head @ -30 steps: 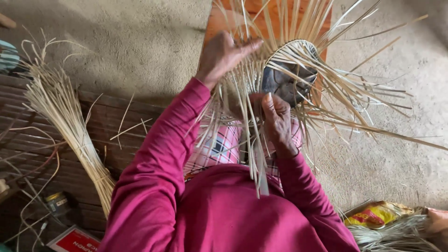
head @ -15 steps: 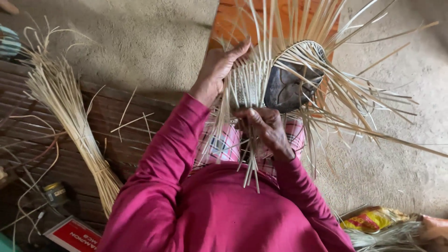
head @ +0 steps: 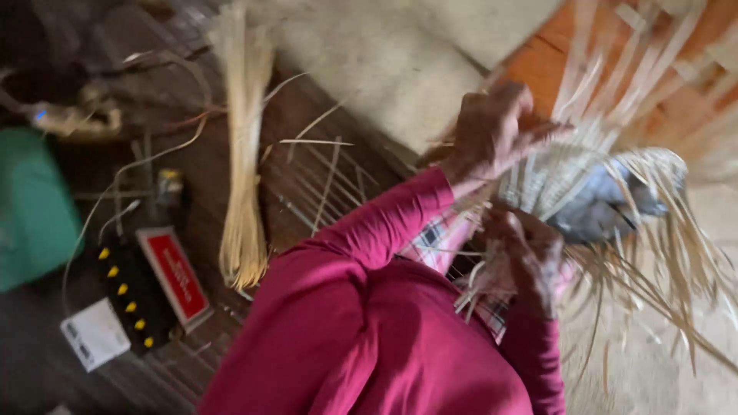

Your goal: Weaving thin strips of material around a circular frame to create a base for a basket or hat.

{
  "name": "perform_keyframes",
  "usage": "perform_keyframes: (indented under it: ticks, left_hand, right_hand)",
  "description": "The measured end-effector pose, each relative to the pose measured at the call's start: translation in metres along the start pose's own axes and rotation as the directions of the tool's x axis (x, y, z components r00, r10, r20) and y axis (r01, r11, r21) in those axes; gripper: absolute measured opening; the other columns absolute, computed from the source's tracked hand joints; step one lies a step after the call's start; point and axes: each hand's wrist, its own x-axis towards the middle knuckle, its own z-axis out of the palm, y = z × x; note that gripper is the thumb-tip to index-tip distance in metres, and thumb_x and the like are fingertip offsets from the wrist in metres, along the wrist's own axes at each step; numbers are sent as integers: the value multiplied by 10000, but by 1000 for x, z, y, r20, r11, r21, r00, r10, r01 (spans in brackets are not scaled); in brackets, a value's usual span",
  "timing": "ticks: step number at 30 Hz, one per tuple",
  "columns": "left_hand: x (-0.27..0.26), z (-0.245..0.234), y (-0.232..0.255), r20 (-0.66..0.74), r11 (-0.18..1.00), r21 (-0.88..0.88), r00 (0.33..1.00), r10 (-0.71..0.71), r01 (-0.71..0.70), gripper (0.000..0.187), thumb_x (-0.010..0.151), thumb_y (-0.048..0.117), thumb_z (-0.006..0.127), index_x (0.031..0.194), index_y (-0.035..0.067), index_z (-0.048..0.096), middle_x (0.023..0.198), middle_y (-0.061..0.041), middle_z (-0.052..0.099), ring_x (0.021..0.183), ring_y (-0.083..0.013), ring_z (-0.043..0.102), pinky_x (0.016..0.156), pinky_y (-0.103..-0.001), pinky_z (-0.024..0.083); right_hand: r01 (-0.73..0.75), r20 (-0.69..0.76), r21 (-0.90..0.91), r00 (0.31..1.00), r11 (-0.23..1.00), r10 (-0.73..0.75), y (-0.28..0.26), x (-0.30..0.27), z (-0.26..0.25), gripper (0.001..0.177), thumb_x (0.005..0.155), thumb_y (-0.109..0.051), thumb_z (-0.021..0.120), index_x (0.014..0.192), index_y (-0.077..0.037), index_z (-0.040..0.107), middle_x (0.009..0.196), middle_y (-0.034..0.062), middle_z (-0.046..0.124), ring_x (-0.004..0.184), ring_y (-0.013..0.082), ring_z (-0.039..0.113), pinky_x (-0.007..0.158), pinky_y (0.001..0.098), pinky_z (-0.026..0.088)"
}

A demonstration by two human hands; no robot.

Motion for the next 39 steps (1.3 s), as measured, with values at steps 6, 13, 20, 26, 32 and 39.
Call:
perform_keyframes:
  ticks: [6,13,20,26,32,39]
  left_hand:
    - [-24,-21,-12,134,963,184,975,174,-198,541,850,597,623,547,152,565,513,-87,573,470,-301,640,535,-337,493]
    - [-25,-13,-46,598,438,-607,744,-297,663,322,888,294,614,599,161,565,918,-162,550,681,-219,611,673,-394,515]
    - [-28,-253,-99,-449,752,511,876,-178,415,533,544,326,1042,947,135,751,852,71,748,679,-69,692,567,-192,579]
    - [-170,-386,-170,-310,96,749,475,-824,655,1164,884,410,814,1665,62,24,1143,-222,731,953,-388,728,893,-565,524]
    - [-106,-350,-77,-69,766,12,765,-640,642,172,867,183,783,894,17,746,705,-31,651,566,-142,570,527,-287,445]
    - [-19,-277,-31,-80,848,-401,908,-410,348,436,859,370,830,1172,89,718,1114,-111,782,1072,-270,769,1010,-489,613]
  right_hand:
    - [338,-21,160,940,927,-339,53,21,12,258,1106,-251,620,1120,-41,770,792,130,722,1016,241,717,1037,437,525]
    - [126,-42,10,991,992,-125,31,-5,-11,427,1001,-391,661,1330,-119,680,1018,109,695,835,210,610,787,367,494]
    - [529,-341,-31,792,848,-506,106,-27,-113,189,1332,22,496,1512,23,552,1298,216,615,987,286,638,771,334,565]
    - [514,-477,14,757,857,-446,147,-39,-145,475,1370,-449,482,1251,4,559,978,109,570,885,269,636,990,389,575]
    - [641,92,-99,768,762,-634,-35,-87,-92,144,1061,-18,496,1161,44,578,1110,187,704,948,228,714,957,347,602]
    - [629,156,183,741,756,-654,-73,-59,19,120,895,-23,731,1003,-21,678,862,137,760,595,137,712,432,208,552]
